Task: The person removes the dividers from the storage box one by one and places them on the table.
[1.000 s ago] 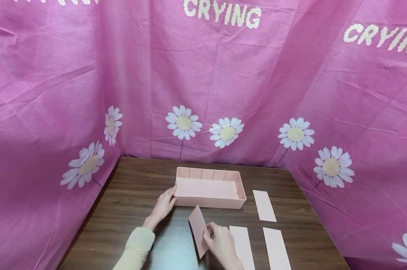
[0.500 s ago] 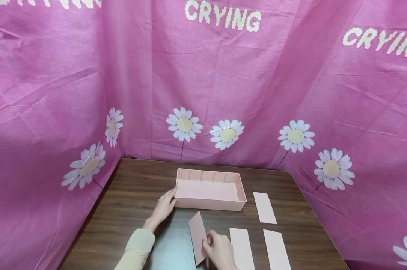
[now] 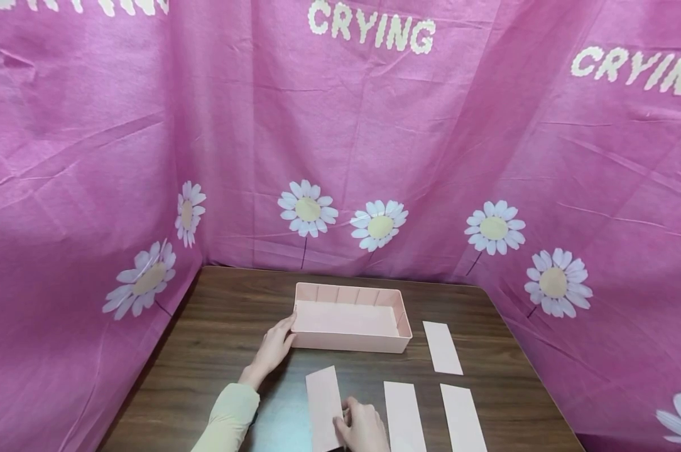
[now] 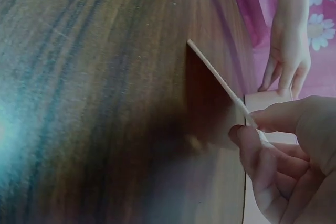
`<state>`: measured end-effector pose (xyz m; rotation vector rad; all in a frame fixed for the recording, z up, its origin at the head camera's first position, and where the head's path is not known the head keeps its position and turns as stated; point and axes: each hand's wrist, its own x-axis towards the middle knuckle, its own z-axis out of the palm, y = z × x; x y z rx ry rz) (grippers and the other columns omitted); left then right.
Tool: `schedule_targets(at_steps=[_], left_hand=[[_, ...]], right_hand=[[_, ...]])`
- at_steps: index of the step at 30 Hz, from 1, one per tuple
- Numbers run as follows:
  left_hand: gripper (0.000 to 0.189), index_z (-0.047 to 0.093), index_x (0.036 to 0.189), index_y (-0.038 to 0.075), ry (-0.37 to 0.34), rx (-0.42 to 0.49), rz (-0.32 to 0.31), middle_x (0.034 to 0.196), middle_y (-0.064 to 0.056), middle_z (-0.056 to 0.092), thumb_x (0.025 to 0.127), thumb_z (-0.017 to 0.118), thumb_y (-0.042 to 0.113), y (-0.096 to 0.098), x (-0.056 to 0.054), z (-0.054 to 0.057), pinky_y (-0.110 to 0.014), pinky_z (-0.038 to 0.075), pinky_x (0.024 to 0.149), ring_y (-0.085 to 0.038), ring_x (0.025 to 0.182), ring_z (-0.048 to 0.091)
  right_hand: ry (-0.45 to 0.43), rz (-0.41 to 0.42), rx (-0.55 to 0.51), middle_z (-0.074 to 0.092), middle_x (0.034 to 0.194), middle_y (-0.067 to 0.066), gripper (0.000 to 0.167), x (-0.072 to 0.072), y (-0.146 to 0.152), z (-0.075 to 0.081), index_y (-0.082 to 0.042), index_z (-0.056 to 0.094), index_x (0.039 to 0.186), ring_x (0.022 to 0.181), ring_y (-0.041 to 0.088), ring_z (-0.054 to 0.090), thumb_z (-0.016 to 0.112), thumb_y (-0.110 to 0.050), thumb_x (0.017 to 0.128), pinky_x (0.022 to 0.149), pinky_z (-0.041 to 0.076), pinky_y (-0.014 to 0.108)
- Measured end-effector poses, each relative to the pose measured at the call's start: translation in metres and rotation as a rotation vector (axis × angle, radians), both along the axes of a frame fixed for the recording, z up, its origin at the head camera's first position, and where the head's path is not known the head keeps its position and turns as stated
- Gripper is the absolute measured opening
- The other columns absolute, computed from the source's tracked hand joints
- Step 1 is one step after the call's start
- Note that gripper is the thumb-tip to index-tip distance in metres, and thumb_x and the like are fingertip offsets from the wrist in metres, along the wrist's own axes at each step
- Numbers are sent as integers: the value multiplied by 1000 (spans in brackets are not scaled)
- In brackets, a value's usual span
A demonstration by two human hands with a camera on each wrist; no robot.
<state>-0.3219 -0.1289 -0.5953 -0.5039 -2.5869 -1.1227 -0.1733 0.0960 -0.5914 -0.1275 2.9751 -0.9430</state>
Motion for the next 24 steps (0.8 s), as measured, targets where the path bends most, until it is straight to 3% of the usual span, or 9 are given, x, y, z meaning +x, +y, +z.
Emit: schedule_targets(at_steps=[5, 8, 16, 20, 24], left_hand=[[49, 53, 139, -5, -7, 3, -3, 136, -25, 60, 91, 65, 0, 0, 0, 0, -52, 51, 99, -40, 123, 60], [50, 53, 139, -4, -12, 1, -4, 137, -25, 60, 92, 65, 1, 0, 0, -1, -52, 51, 100, -40, 123, 60], [49, 53, 140, -2, -28, -3, 4, 137, -24, 60, 92, 65, 2, 0, -1, -2, -52, 51, 100, -40, 123, 61], [50, 53, 140, -2, -4, 9, 2, 135, -25, 61, 92, 65, 1, 0, -1, -2, -53, 51, 99, -41, 121, 61], [51, 52, 140, -2, 73, -2, 1, 131, -27, 62, 91, 65, 1, 0, 1, -4, -54, 53, 94, -42, 116, 63]], right_hand=[[-85, 33, -4, 57, 63, -12, 46, 3, 0, -3, -5, 60, 123, 53, 3, 47, 76, -21, 82, 48, 39, 25], [-135, 56, -17, 59, 66, -10, 57, 3, 0, -3, -6, 54, 132, 55, 5, 51, 77, -20, 82, 49, 41, 28], [-158, 102, 41, 69, 83, 3, 68, 4, -2, -8, -5, 56, 131, 73, 20, 65, 84, -32, 76, 57, 51, 43], [-172, 121, 35, 63, 74, -3, 74, 3, -2, -10, -3, 56, 130, 67, 14, 59, 86, -40, 73, 54, 48, 40], [-177, 132, 25, 57, 68, -7, 75, 4, -3, -12, -2, 56, 129, 62, 10, 53, 85, -41, 73, 51, 45, 38]])
